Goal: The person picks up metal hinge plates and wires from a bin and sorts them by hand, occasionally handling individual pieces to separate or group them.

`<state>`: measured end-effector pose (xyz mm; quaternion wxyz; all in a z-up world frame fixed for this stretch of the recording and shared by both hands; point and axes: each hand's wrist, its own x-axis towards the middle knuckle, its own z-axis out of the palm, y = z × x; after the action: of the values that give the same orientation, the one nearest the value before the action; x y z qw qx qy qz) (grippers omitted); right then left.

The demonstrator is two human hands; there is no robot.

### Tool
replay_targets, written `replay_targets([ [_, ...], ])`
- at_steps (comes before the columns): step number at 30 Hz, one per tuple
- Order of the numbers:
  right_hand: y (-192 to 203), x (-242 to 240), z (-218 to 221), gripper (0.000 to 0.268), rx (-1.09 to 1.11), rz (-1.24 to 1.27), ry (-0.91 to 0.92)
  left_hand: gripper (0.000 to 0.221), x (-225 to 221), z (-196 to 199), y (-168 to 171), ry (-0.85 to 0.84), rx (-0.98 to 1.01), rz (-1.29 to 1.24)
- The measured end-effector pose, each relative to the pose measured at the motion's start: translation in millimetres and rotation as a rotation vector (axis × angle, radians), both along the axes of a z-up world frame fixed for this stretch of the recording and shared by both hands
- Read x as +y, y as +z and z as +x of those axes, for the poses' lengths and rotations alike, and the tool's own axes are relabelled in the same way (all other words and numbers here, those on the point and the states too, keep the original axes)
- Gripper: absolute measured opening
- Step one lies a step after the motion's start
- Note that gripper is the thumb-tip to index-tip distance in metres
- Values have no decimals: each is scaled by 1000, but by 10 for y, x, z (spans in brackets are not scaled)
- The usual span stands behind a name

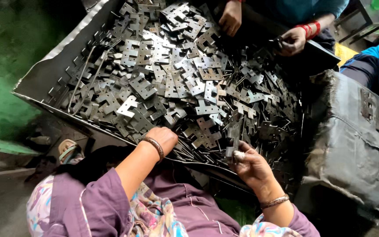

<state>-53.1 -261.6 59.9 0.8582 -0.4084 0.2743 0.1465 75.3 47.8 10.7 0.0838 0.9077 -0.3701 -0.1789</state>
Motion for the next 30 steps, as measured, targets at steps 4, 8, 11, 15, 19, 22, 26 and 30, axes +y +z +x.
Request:
replay_targets([
  [4, -50, 11, -21, 30, -105, -129, 107, 17, -82, 1, 26, -105, -75, 91],
  [8, -24, 96, -45, 27, -198, -282, 15, 16, -92, 6, 94, -213, -113, 118],
  [11, 212, 104, -56, 65, -5, -236, -157, 14, -71, 29, 137, -215, -18, 136],
  [15, 331, 62, -27, 28, -479, -322, -6, 19, -138, 19, 271, -160, 30, 70],
  [19, 250, -288, 61, 61, -534, -438, -80, 25, -155, 14, 413, -75, 192, 153],
  [22, 62, -484, 162, 53, -415, -12, -210, 28, -70, 80, 298, 118, 302, -225],
  [26, 178, -184, 287, 57, -135, -57, -300, 16, -11, 72, -14, 254, 1019, -1547],
  [30, 489, 166, 278, 69, -304, -269, -88, 26, -224, -199, -32, 751, 1356, -1730],
])
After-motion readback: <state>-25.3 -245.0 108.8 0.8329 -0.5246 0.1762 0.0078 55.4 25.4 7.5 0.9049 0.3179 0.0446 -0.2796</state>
